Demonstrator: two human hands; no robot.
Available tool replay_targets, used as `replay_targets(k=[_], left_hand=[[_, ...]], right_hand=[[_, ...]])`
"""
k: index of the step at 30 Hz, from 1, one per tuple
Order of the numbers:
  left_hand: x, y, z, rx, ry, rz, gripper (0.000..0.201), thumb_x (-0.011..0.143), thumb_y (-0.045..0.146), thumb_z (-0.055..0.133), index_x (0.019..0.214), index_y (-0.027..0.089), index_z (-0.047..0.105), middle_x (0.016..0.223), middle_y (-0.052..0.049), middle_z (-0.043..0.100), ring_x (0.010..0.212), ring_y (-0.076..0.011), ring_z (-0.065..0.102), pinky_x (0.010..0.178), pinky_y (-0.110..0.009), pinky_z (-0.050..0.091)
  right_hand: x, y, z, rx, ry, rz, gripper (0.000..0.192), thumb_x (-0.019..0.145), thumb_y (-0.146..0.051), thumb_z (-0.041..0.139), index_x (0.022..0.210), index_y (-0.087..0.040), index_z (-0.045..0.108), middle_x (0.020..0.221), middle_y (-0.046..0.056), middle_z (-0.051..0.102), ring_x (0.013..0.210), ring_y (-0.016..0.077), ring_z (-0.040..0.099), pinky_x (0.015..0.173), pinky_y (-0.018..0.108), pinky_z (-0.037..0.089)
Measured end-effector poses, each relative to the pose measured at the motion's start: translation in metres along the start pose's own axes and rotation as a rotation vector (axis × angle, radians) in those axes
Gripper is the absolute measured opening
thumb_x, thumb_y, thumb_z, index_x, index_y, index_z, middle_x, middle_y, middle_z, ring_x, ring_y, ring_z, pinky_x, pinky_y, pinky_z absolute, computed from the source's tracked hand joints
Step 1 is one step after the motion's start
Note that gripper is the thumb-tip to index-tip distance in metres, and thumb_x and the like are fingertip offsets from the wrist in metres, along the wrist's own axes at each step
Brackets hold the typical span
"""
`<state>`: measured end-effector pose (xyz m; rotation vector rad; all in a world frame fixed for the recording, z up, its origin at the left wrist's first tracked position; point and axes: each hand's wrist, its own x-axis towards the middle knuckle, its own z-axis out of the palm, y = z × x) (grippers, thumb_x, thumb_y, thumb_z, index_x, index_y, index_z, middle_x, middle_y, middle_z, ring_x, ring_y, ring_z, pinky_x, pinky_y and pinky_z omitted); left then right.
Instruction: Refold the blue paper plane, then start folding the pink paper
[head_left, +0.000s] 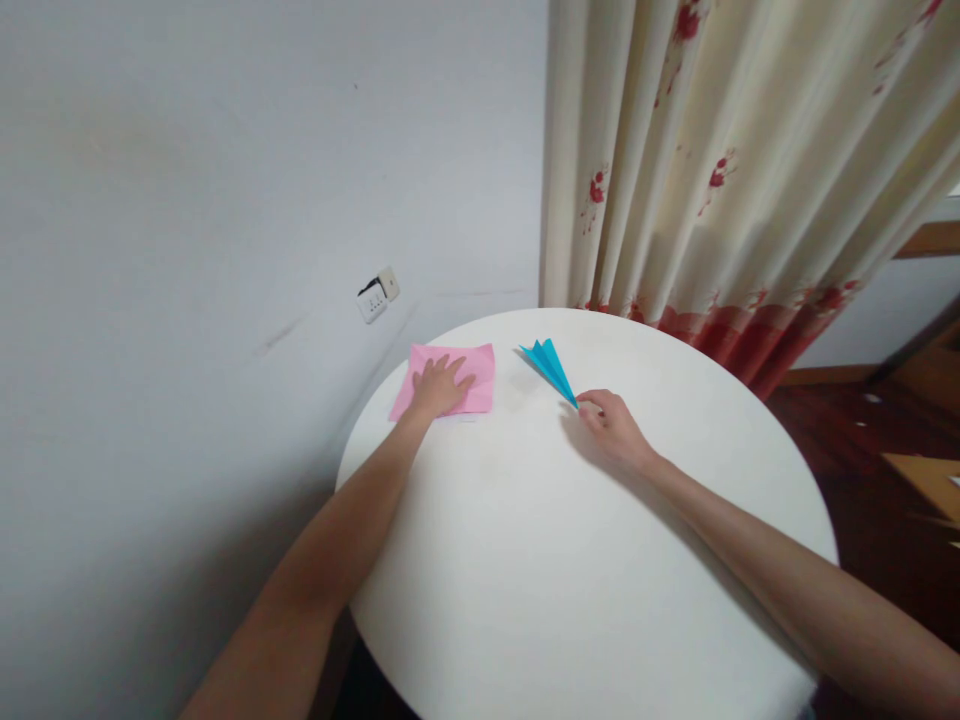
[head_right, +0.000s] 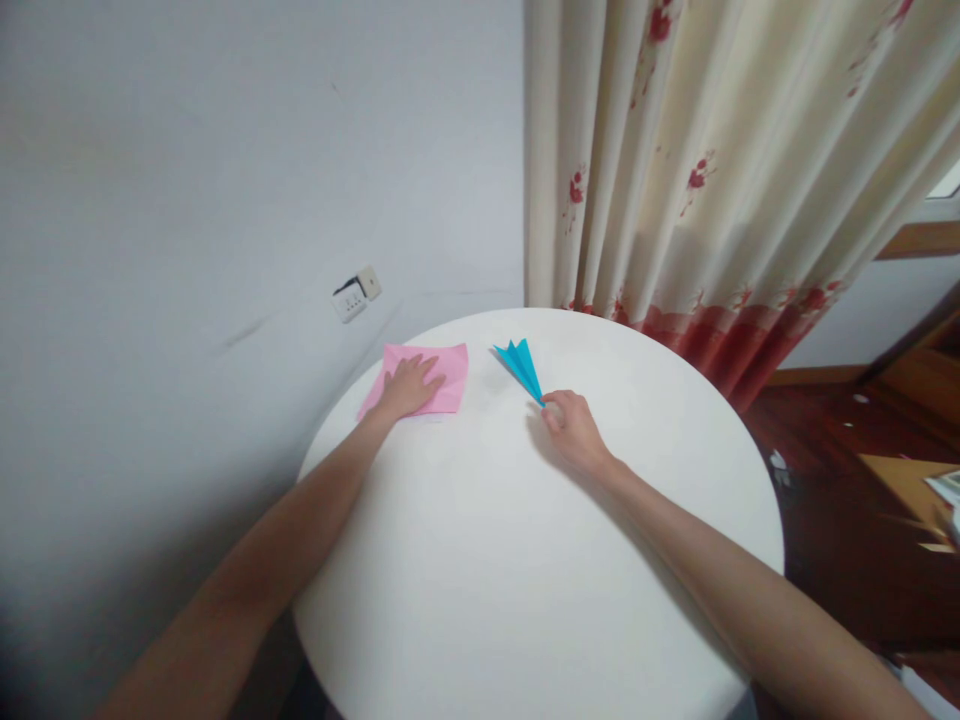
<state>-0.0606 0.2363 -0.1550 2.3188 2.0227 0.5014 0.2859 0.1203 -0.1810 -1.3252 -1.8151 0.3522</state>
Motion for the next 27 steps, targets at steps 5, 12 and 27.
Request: replay_targets(k=[5,12,27], left_hand=[[-0.001,0.000,0.014,-0.009,-0.184,-0.022,0.071,0.087,0.074,0.041,0.150,0.041,0.040,0.164,-0.005,0.022,0.148,-0.0515,0.008,0.109,-0.077,0.008],[-0.005,0.006,0.004,-0.040,0.005,0.011,0.059,0.098,0.057,0.036,0.149,0.029,0.044,0.157,-0.011,0.037,0.147,-0.0413,0.024,0.114,-0.069,0.016],[-0.048,0.099,-0.013,-0.441,0.259,0.506,0.046,0.087,0.027,0.065,0.132,0.025,0.060,0.140,-0.009,0.056,0.136,-0.0283,0.044,0.119,-0.047,0.028]], right_hand=[[-0.003,-0.004,0.008,-0.320,-0.200,-0.040,0.045,0.099,-0.041,0.043,0.138,-0.021,0.054,0.152,0.016,0.043,0.139,0.0355,0.036,0.108,0.055,0.036],[0.001,-0.010,0.002,-0.394,-0.317,-0.044,0.041,0.101,-0.043,0.042,0.131,-0.020,0.057,0.149,0.015,0.047,0.138,0.0335,0.039,0.111,0.054,0.031],[0.015,0.004,-0.034,0.361,0.322,0.202,0.019,0.078,-0.037,0.070,0.083,-0.019,0.074,0.086,0.009,0.073,0.079,0.0245,0.067,0.076,0.040,0.054]])
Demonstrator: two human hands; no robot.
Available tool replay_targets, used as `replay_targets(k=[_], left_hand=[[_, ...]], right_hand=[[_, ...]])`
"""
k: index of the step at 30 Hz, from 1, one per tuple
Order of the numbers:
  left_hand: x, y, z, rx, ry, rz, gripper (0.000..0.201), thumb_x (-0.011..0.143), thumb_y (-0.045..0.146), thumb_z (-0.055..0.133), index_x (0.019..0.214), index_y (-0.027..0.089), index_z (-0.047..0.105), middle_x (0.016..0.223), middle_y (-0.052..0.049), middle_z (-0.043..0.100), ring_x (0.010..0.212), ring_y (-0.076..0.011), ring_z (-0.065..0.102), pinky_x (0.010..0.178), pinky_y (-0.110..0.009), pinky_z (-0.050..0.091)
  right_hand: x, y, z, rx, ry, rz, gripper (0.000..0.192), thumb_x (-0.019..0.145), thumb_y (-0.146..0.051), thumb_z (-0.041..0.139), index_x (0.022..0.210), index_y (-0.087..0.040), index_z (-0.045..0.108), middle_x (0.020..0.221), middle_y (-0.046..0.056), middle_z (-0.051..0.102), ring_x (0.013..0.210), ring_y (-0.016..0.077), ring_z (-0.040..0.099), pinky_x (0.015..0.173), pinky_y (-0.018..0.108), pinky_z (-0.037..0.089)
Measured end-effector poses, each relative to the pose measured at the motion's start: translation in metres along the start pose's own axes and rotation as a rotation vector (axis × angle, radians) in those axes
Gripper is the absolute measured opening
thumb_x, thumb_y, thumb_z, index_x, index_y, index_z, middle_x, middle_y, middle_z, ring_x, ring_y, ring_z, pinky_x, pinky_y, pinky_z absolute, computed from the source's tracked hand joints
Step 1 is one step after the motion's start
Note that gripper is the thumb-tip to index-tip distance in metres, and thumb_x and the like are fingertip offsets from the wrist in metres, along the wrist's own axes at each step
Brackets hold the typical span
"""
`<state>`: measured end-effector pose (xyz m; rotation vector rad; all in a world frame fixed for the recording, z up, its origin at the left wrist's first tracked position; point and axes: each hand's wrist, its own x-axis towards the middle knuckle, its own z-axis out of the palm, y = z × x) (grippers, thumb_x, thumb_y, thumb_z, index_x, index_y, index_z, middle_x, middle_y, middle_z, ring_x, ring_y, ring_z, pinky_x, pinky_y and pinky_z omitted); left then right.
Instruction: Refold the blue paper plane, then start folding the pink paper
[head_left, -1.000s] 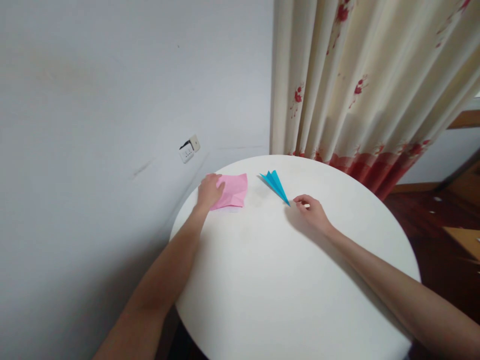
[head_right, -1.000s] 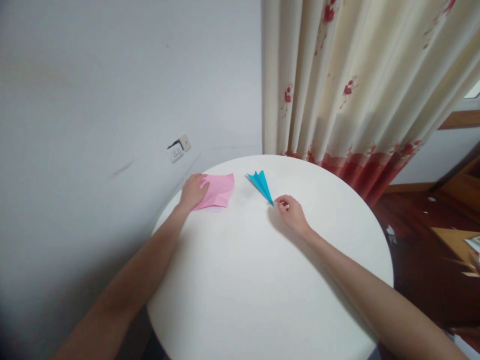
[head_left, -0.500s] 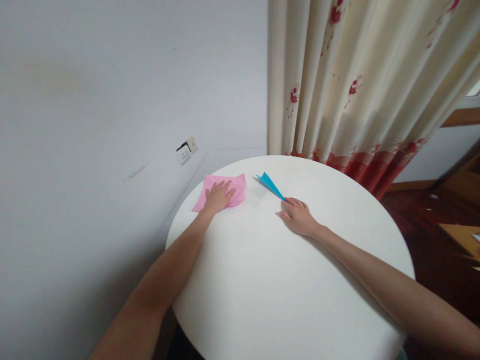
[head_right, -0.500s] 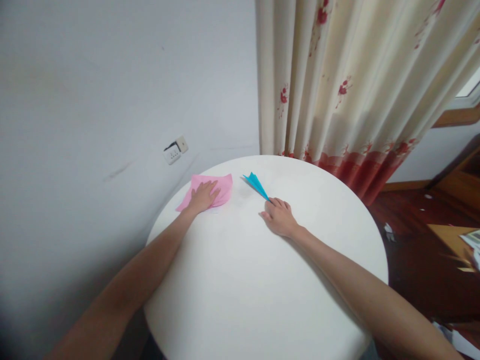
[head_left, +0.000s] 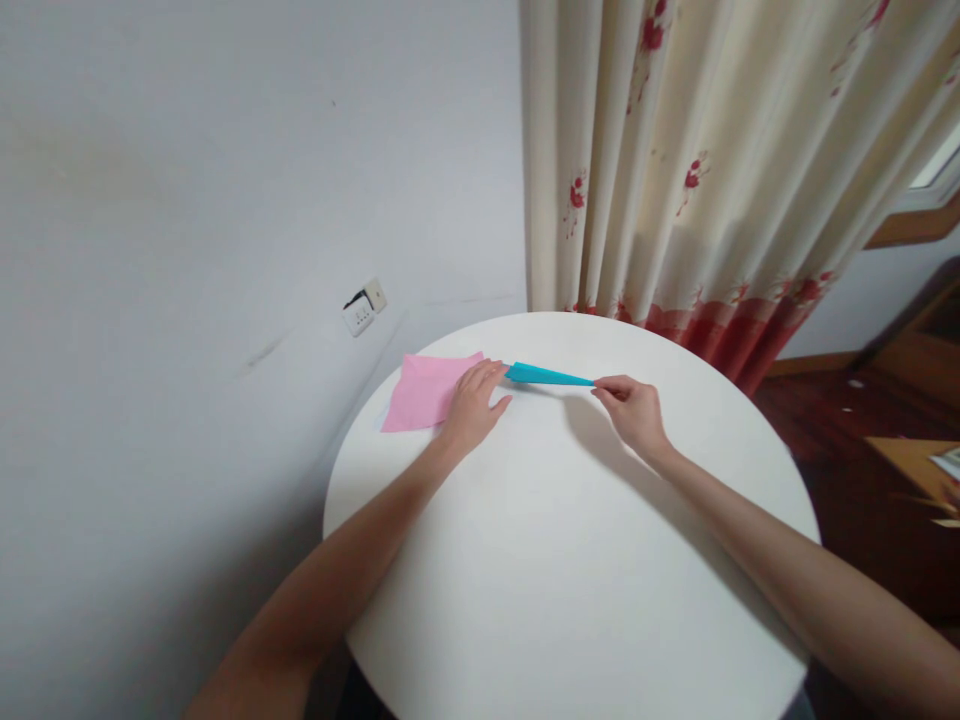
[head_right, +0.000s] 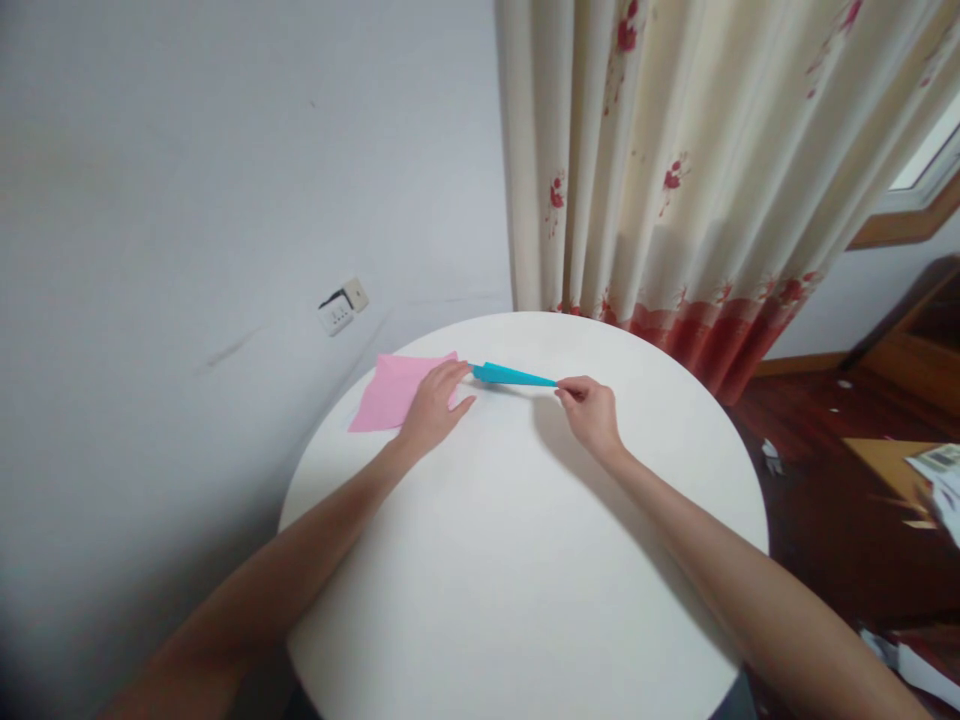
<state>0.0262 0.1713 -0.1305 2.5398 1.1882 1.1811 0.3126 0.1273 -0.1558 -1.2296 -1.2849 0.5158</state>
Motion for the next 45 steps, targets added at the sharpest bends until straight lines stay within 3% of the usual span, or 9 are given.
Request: replay_targets(k=[6,9,13,15,23,30,36,41,45], left_hand=[[0.002,0.037,-0.013,-0.297,0.031,-0.096,0.039,0.087,0.038,0.070,0.122,0.023,0.066,0.133,-0.010,0.062,0.131,-0.0305,0.050,0.117,-0.046,0.032],[0.000,0.052,-0.025,-0.609,-0.169,-0.286,0.039,0.090,0.048,0.064,0.116,0.020,0.068,0.112,-0.012,0.071,0.109,-0.0288,0.064,0.099,-0.041,0.048],[-0.006,0.059,-0.035,-0.840,-0.625,-0.377,0.053,0.084,0.046,0.074,0.131,0.023,0.062,0.119,-0.012,0.067,0.112,-0.0282,0.063,0.090,-0.035,0.050],[-0.010,0.061,-0.033,-0.878,-0.730,-0.410,0.068,0.079,0.040,0.080,0.140,0.025,0.054,0.114,-0.011,0.066,0.106,-0.0258,0.064,0.084,-0.032,0.051],[-0.023,0.077,0.005,-0.933,-0.525,-0.391,0.071,0.080,0.020,0.071,0.146,0.025,0.045,0.101,-0.004,0.063,0.079,-0.0144,0.064,0.064,-0.021,0.048],[-0.025,0.068,0.024,-0.676,-0.236,-0.272,0.042,0.088,0.022,0.062,0.130,0.021,0.064,0.123,-0.009,0.064,0.110,-0.0233,0.063,0.096,-0.034,0.051],[-0.028,0.061,0.030,-0.450,-0.311,-0.166,0.045,0.095,0.026,0.054,0.140,0.023,0.057,0.144,-0.010,0.051,0.137,-0.0269,0.045,0.119,-0.043,0.031],[-0.031,0.066,0.030,-0.397,-0.428,-0.188,0.092,0.072,0.028,0.082,0.153,0.024,0.037,0.155,-0.011,0.037,0.145,-0.0317,0.034,0.120,-0.044,0.031],[-0.029,0.065,0.025,-0.445,-0.403,-0.186,0.075,0.080,0.022,0.069,0.150,0.024,0.043,0.149,-0.010,0.048,0.139,-0.0298,0.044,0.118,-0.045,0.034]], right_hand=[[0.006,-0.032,-0.012,0.345,0.057,0.076,0.029,0.071,-0.038,0.078,0.090,-0.018,0.069,0.063,0.000,0.062,0.057,0.0150,0.057,0.056,0.030,0.047],[0.000,-0.045,-0.011,0.533,-0.035,0.155,0.033,0.070,-0.039,0.079,0.094,-0.020,0.066,0.063,-0.004,0.057,0.056,0.0118,0.052,0.053,0.026,0.041],[-0.008,-0.052,-0.009,0.600,-0.176,0.250,0.036,0.069,-0.038,0.081,0.094,-0.020,0.065,0.060,-0.006,0.053,0.056,0.0103,0.049,0.052,0.025,0.036],[-0.010,-0.051,-0.007,0.576,-0.262,0.256,0.038,0.069,-0.038,0.082,0.098,-0.019,0.065,0.061,-0.006,0.053,0.055,0.0099,0.047,0.053,0.025,0.036],[-0.035,-0.040,0.023,0.535,-0.441,0.353,0.055,0.071,-0.046,0.082,0.116,-0.021,0.060,0.067,-0.005,0.061,0.056,0.0113,0.053,0.054,0.025,0.041],[-0.052,-0.039,0.038,0.688,-0.492,0.455,0.045,0.062,-0.040,0.090,0.094,-0.017,0.069,0.083,0.006,0.073,0.070,0.0192,0.066,0.069,0.033,0.051],[-0.046,-0.030,0.035,0.751,-0.334,0.543,0.048,0.063,-0.033,0.090,0.103,-0.019,0.069,0.078,0.003,0.073,0.068,0.0189,0.066,0.070,0.034,0.052],[-0.046,-0.033,0.036,0.823,-0.342,0.578,0.045,0.066,-0.030,0.085,0.106,-0.020,0.066,0.081,0.004,0.072,0.070,0.0200,0.066,0.073,0.037,0.053],[-0.049,-0.033,0.038,0.772,-0.382,0.599,0.040,0.070,-0.024,0.079,0.107,-0.022,0.063,0.082,0.003,0.071,0.072,0.0196,0.065,0.071,0.036,0.053]])
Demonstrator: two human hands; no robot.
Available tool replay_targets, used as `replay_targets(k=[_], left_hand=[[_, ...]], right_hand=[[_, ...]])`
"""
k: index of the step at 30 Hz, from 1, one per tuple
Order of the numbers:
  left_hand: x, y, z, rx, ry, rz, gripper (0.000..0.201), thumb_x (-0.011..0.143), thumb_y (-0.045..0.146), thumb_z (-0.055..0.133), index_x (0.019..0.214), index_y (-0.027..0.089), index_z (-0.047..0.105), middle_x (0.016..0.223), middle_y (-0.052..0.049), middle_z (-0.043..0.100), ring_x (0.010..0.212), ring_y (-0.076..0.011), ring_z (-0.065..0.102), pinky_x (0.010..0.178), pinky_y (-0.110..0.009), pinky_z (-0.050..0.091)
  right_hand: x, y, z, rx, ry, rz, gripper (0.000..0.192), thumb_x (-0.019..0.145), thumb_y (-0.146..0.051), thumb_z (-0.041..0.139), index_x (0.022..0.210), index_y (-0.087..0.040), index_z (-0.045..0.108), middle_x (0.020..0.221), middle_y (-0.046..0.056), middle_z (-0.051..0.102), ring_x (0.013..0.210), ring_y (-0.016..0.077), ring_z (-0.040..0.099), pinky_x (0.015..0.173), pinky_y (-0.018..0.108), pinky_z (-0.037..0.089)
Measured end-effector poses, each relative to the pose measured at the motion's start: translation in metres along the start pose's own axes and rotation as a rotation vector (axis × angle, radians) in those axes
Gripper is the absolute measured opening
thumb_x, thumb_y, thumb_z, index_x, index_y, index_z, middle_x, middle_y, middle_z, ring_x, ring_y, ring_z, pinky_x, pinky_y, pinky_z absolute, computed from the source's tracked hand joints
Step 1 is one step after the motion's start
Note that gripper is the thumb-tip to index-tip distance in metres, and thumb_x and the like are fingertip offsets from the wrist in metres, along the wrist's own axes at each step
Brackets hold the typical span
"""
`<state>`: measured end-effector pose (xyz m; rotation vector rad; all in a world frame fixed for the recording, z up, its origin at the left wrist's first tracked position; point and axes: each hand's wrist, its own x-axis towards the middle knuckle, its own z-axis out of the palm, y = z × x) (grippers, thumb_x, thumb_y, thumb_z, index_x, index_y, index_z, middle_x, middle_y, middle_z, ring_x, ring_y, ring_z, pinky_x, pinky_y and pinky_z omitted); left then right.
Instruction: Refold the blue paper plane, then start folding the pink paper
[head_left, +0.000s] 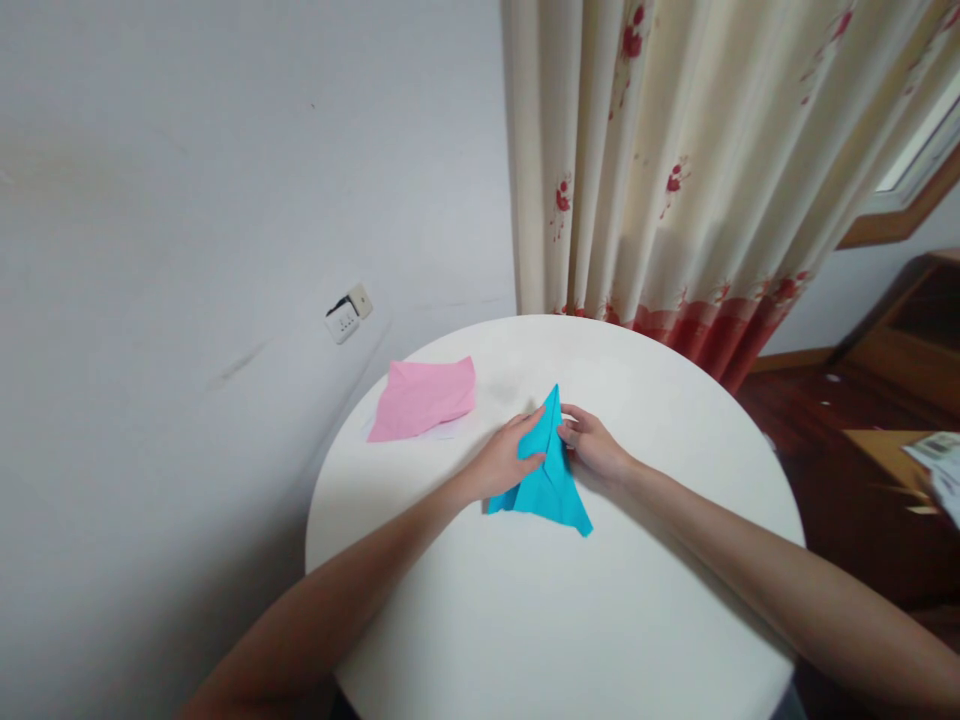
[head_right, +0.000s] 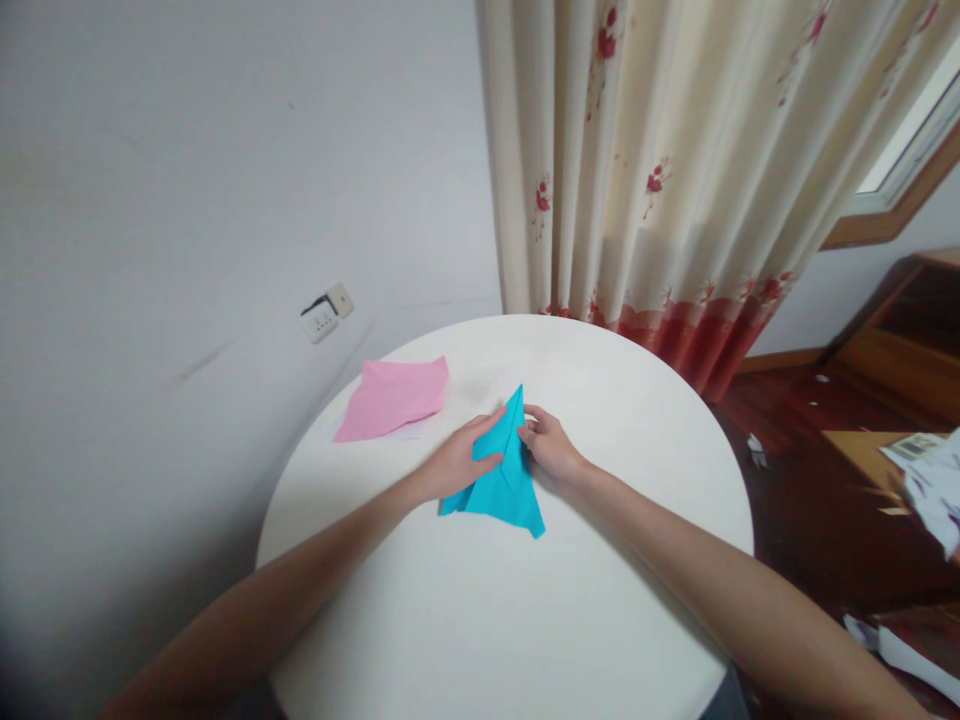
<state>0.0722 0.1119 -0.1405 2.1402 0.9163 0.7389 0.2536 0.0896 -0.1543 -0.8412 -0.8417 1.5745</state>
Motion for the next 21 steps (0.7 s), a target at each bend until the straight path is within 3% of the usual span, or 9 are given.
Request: replay_targets(k=[6,11,14,16,18,21], left_hand=[[0.0054,-0.0073,-0.0057,-0.189,0.036,-0.014,0.055,0.086,0.016,0.050,0.141,0.019,0.055,0.145,-0.008,0.054,0.136,-0.0252,0.050,0.118,-0.043,0.036],[0.0075,-0.0029,-0.0104,-0.228,0.125,-0.062,0.048,0.085,0.014,0.050,0.132,0.018,0.060,0.135,-0.009,0.062,0.124,-0.0252,0.059,0.110,-0.041,0.045],[0.0073,0.0012,-0.0085,-0.280,0.123,-0.101,0.043,0.085,0.015,0.052,0.126,0.017,0.063,0.129,-0.010,0.066,0.118,-0.0250,0.063,0.106,-0.039,0.048],[0.0078,0.0020,-0.0066,-0.268,0.169,-0.116,0.041,0.084,0.014,0.053,0.123,0.016,0.066,0.129,-0.010,0.066,0.121,-0.0247,0.061,0.109,-0.039,0.045],[0.0087,0.0014,-0.0061,-0.242,0.214,-0.131,0.040,0.083,0.014,0.054,0.120,0.015,0.069,0.129,-0.010,0.067,0.123,-0.0250,0.060,0.111,-0.039,0.043],[0.0095,-0.0007,-0.0086,-0.235,0.255,-0.170,0.037,0.083,0.016,0.055,0.115,0.015,0.073,0.124,-0.008,0.069,0.118,-0.0265,0.063,0.108,-0.040,0.045]], right_hand=[[0.0034,0.0078,-0.0015,-0.046,0.070,0.022,0.040,0.074,-0.016,0.065,0.112,-0.024,0.059,0.084,0.003,0.070,0.074,0.0202,0.066,0.070,0.035,0.054],[0.0040,0.0075,-0.0065,-0.322,0.200,0.040,0.050,0.080,-0.019,0.058,0.130,-0.026,0.053,0.082,0.001,0.069,0.072,0.0205,0.065,0.074,0.037,0.055],[0.0024,0.0087,-0.0061,-0.448,0.231,-0.040,0.044,0.086,-0.035,0.061,0.128,-0.025,0.055,0.109,0.007,0.070,0.097,0.0249,0.066,0.090,0.043,0.052],[0.0014,0.0102,-0.0053,-0.523,0.193,-0.122,0.056,0.079,-0.039,0.071,0.130,-0.023,0.053,0.128,0.011,0.064,0.114,0.0271,0.060,0.101,0.044,0.047],[0.0013,0.0109,-0.0057,-0.563,0.142,-0.167,0.068,0.073,-0.034,0.076,0.134,-0.021,0.050,0.135,0.012,0.060,0.120,0.0273,0.057,0.106,0.045,0.044],[0.0027,0.0079,-0.0091,-0.542,0.111,-0.180,0.066,0.071,-0.021,0.070,0.134,-0.022,0.052,0.135,0.009,0.061,0.121,0.0263,0.057,0.110,0.046,0.040]])
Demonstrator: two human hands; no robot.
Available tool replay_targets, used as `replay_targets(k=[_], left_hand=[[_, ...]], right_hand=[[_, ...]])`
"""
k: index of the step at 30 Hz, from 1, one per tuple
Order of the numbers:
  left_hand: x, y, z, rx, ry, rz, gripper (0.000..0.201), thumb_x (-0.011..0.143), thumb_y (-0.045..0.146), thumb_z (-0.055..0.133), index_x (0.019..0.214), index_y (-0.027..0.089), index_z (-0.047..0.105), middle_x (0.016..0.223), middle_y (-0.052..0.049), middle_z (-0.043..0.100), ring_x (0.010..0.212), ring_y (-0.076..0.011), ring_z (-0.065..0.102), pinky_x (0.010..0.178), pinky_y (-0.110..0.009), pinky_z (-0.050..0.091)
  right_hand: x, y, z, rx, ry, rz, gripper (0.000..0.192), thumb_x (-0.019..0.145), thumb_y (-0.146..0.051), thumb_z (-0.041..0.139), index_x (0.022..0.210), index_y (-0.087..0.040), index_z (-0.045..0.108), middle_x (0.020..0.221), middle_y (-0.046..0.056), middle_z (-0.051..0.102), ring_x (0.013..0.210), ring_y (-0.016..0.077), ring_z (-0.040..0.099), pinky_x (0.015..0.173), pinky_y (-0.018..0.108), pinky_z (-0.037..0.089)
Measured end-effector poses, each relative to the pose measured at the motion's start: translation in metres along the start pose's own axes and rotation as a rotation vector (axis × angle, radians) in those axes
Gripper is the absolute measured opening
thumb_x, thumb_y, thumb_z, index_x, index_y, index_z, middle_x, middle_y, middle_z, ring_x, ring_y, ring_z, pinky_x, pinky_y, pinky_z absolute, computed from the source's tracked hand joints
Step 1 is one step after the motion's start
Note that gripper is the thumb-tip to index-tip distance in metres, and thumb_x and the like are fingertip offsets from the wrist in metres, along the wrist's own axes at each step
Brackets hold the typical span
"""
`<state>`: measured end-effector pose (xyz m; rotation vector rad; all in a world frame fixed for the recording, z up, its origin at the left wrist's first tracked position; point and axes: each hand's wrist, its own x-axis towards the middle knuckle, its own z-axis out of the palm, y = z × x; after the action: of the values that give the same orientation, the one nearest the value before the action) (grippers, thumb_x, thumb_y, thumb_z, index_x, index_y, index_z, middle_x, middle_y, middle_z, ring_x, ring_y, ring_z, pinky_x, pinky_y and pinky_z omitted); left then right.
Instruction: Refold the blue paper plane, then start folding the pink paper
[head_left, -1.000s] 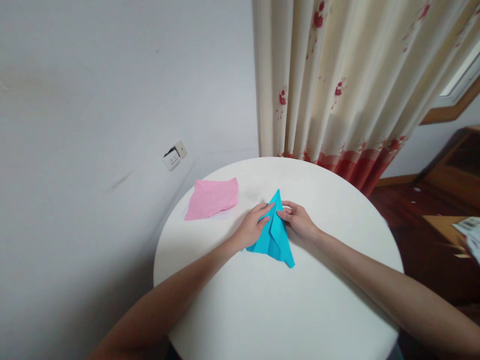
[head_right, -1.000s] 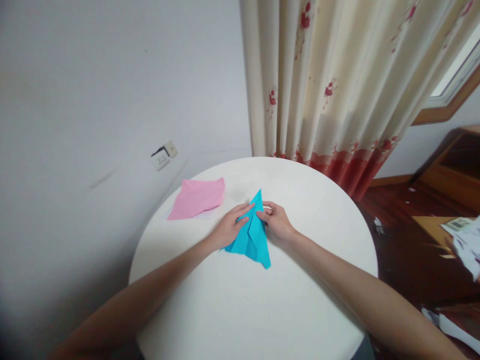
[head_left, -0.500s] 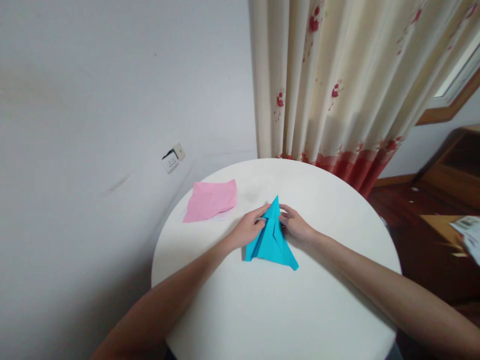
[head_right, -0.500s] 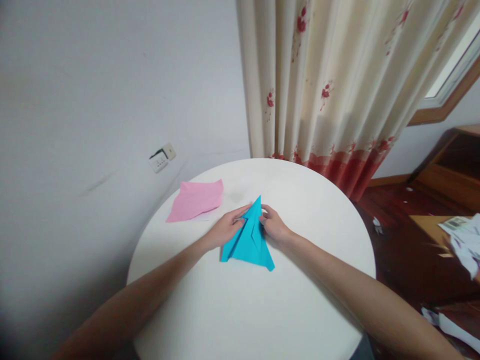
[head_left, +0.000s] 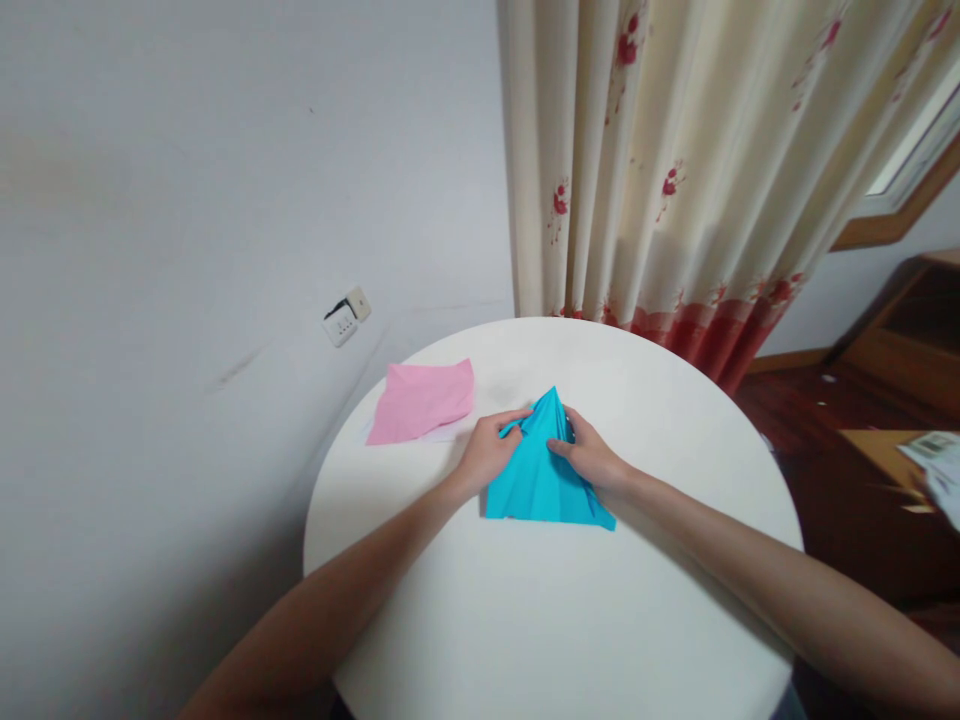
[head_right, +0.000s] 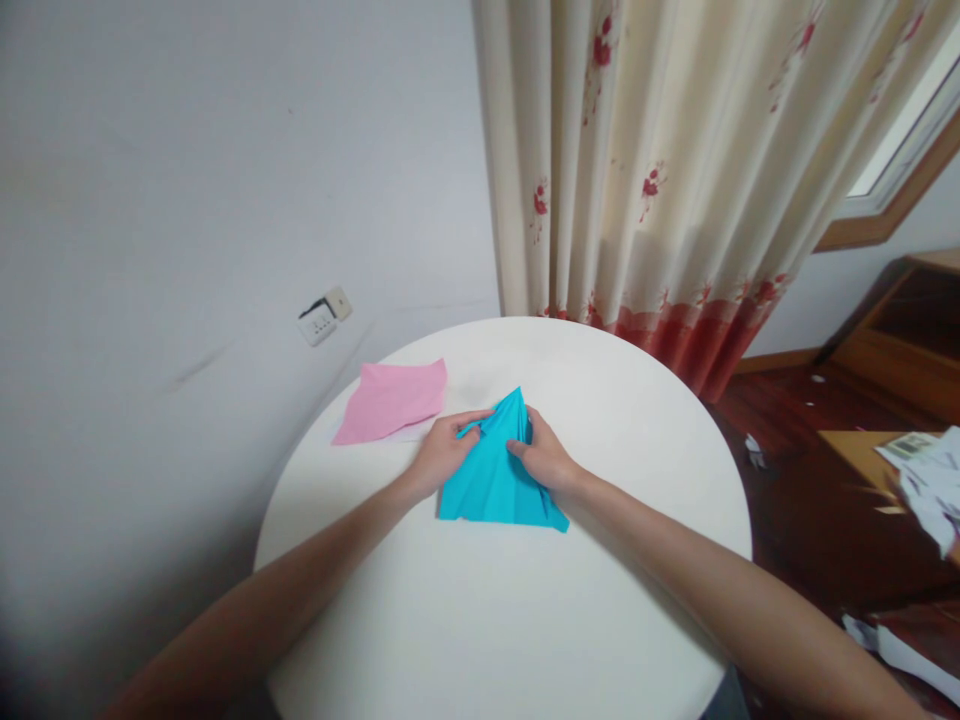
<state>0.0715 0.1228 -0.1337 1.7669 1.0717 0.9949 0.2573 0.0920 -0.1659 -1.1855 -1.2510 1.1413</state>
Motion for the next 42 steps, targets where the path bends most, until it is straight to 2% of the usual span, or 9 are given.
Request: replay_targets(k=[4,9,12,15,17,25,32,38,42], left_hand=[[0.000,-0.002,-0.005,-0.058,0.058,-0.052,0.031,0.086,0.029,0.060,0.110,0.017,0.076,0.115,-0.006,0.073,0.107,-0.0285,0.068,0.097,-0.041,0.052],[0.002,-0.012,-0.006,-0.122,0.100,-0.112,0.047,0.076,0.049,0.077,0.110,0.016,0.076,0.111,-0.010,0.074,0.099,-0.0297,0.069,0.082,-0.037,0.056],[0.006,-0.018,-0.008,-0.103,0.174,-0.109,0.042,0.071,0.046,0.080,0.100,0.016,0.077,0.104,-0.010,0.076,0.093,-0.0278,0.070,0.078,-0.035,0.055],[0.007,-0.019,-0.010,-0.125,0.185,-0.121,0.036,0.071,0.047,0.077,0.088,0.015,0.076,0.089,-0.009,0.076,0.080,-0.0239,0.069,0.069,-0.031,0.052],[0.007,-0.018,-0.011,-0.163,0.165,-0.137,0.036,0.071,0.049,0.076,0.083,0.015,0.073,0.082,-0.008,0.074,0.071,-0.0207,0.067,0.063,-0.028,0.048],[0.014,-0.014,-0.019,-0.136,0.162,-0.189,0.023,0.071,0.039,0.067,0.071,0.018,0.057,0.069,-0.001,0.062,0.068,-0.0175,0.061,0.062,-0.027,0.048],[0.021,-0.025,-0.028,0.108,0.301,-0.058,0.017,0.080,0.030,0.060,0.070,0.019,0.051,0.058,0.004,0.048,0.055,-0.0121,0.044,0.051,-0.022,0.028],[0.017,-0.025,-0.020,-0.053,0.333,0.063,0.024,0.090,0.030,0.053,0.110,0.024,0.042,0.055,0.012,0.033,0.045,-0.0104,0.030,0.048,-0.021,0.019],[0.014,-0.018,-0.017,0.094,0.319,0.217,0.011,0.092,0.022,0.043,0.098,0.021,0.052,0.064,0.006,0.044,0.053,-0.0113,0.038,0.054,-0.022,0.028]], right_hand=[[0.005,-0.005,-0.008,0.038,-0.044,-0.021,0.063,0.067,-0.011,0.061,0.129,-0.024,0.062,0.131,0.004,0.064,0.121,0.0269,0.057,0.111,0.046,0.038],[0.009,-0.005,-0.011,0.044,-0.017,-0.075,0.052,0.077,-0.022,0.062,0.129,-0.025,0.063,0.121,0.005,0.070,0.111,0.0252,0.062,0.101,0.043,0.045],[0.011,-0.002,-0.016,-0.129,0.042,-0.160,0.040,0.083,-0.029,0.061,0.122,-0.022,0.066,0.097,0.005,0.074,0.085,0.0226,0.065,0.082,0.038,0.050],[0.011,-0.003,-0.024,-0.383,0.128,-0.279,0.018,0.085,-0.030,0.060,0.094,-0.021,0.072,0.081,0.005,0.072,0.070,0.0211,0.061,0.069,0.034,0.047],[0.011,-0.007,-0.030,-0.510,0.174,-0.344,0.016,0.087,-0.030,0.059,0.084,-0.021,0.072,0.078,0.005,0.071,0.070,0.0215,0.061,0.068,0.034,0.045],[0.018,-0.018,-0.054,-0.829,0.283,-0.405,0.019,0.089,-0.028,0.054,0.085,-0.023,0.073,0.085,0.007,0.074,0.076,0.0243,0.065,0.073,0.035,0.043],[0.031,-0.012,-0.063,-0.620,0.269,-0.406,0.018,0.088,-0.035,0.052,0.079,-0.020,0.059,0.075,0.005,0.067,0.066,0.0189,0.058,0.063,0.031,0.042],[0.032,-0.003,-0.049,-0.239,0.332,-0.227,0.019,0.081,-0.039,0.056,0.088,-0.021,0.053,0.055,-0.005,0.047,0.048,0.0130,0.037,0.046,0.025,0.026],[0.030,-0.005,-0.047,-0.224,0.346,-0.350,0.014,0.085,-0.032,0.050,0.093,-0.022,0.055,0.060,-0.005,0.047,0.051,0.0134,0.037,0.050,0.026,0.028]])
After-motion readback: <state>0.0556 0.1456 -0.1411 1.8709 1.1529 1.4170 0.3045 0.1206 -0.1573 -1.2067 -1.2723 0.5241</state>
